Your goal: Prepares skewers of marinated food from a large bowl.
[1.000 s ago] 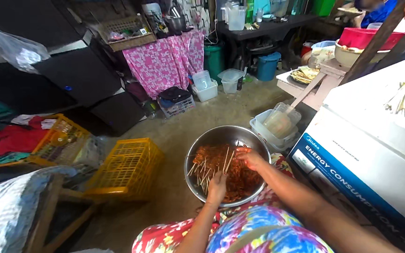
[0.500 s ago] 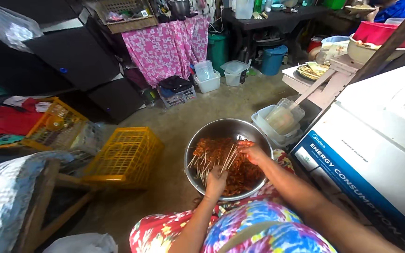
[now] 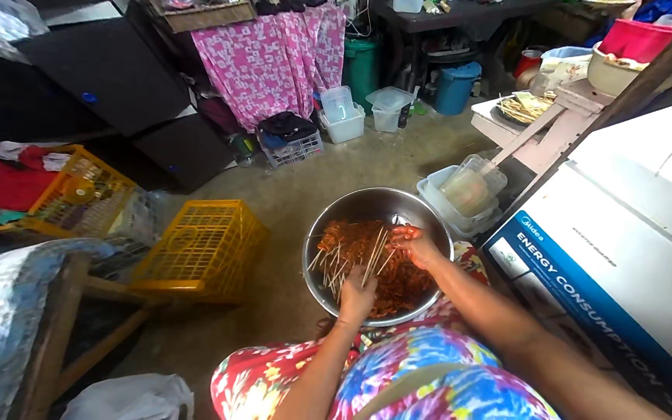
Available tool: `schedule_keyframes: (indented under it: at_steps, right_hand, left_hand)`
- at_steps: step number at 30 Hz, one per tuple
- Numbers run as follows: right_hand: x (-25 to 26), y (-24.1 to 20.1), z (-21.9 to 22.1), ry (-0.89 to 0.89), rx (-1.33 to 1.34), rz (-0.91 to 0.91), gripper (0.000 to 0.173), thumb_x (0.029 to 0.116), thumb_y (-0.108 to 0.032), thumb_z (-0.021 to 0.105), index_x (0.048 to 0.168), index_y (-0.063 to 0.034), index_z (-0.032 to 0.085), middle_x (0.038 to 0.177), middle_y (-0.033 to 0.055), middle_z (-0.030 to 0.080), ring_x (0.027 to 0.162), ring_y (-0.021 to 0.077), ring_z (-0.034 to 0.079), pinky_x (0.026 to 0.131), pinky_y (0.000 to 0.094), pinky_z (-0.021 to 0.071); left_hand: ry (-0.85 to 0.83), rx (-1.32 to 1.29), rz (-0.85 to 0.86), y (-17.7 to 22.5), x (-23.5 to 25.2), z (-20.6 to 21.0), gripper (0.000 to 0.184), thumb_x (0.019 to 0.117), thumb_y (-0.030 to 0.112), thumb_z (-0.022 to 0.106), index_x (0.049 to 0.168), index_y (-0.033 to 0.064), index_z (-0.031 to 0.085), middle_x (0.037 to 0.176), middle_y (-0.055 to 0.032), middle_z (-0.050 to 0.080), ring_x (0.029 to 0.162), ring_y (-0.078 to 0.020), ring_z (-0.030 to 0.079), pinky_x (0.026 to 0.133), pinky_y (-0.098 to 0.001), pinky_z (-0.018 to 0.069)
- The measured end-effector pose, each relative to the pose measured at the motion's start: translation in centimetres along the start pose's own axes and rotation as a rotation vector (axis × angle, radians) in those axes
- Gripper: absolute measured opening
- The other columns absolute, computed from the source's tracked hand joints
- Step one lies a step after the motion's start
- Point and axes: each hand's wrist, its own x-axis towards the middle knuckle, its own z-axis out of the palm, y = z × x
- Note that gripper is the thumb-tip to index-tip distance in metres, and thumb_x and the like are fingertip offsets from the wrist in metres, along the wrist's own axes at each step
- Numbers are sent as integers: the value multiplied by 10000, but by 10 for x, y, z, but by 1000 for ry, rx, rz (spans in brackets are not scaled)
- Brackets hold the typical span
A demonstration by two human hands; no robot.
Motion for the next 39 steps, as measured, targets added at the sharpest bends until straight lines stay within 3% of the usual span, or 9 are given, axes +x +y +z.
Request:
schedule_keyframes:
  at_steps: [3,9,13,16,20,25,39]
  right_hand:
    - [-2,-2,3,10,26,6,395,889,157,626,1271,99,549,1023,158,674,823,213,710,743,338,620]
    - [-4,-1,7,-1,46,44,387,903,155,620,1276,87,542,997,154,677,822,212,705,748,336,613]
    - [-4,0,9,0,103,58,368,927,153,582,1284,82,531,998,160,668,813,218,699,759,347,612]
    - [-4,0,7,4,156,105,284,1006,35,551,1287,52,519,954,151,677,789,227,695,742,366,606]
    - [-5,0,6,-49,35,228,250,1060,-124,543,1233,57,541,919,129,671,745,219,695,719,378,618]
    - [-7,1,8,-30,12,219,136,1029,-46,567,1118,57,578,841,106,662,691,196,679,678,355,615]
    - [-4,-1,3,-41,60,301,78,1048,-81,513,1044,-14,554,739,63,603,610,187,626,621,360,590]
  left_hand:
    - [0,81,-6,3,0,0,282,971,65,595,1241,-13,625,762,-48,658,527,-99,571,538,-283,521]
    - [20,109,-14,3,-1,-2,152,984,115,594,1060,4,666,668,-4,603,498,-76,544,519,-263,502]
    - [36,98,-30,4,-1,-2,129,977,113,599,1032,10,653,648,4,593,492,-76,552,513,-260,505]
    - [52,76,-32,4,-1,-2,145,977,112,596,1049,-1,652,650,-4,606,491,-89,561,514,-275,516]
    - [62,67,-25,3,-1,-2,147,973,109,594,1047,-3,655,659,-5,612,500,-85,568,523,-274,523]
    - [62,80,-20,1,-1,-1,141,969,104,611,1051,1,663,656,-7,613,498,-85,563,524,-274,517]
    - [45,79,-7,1,-1,-3,110,965,99,618,1015,15,670,636,-2,607,483,-78,554,509,-261,506]
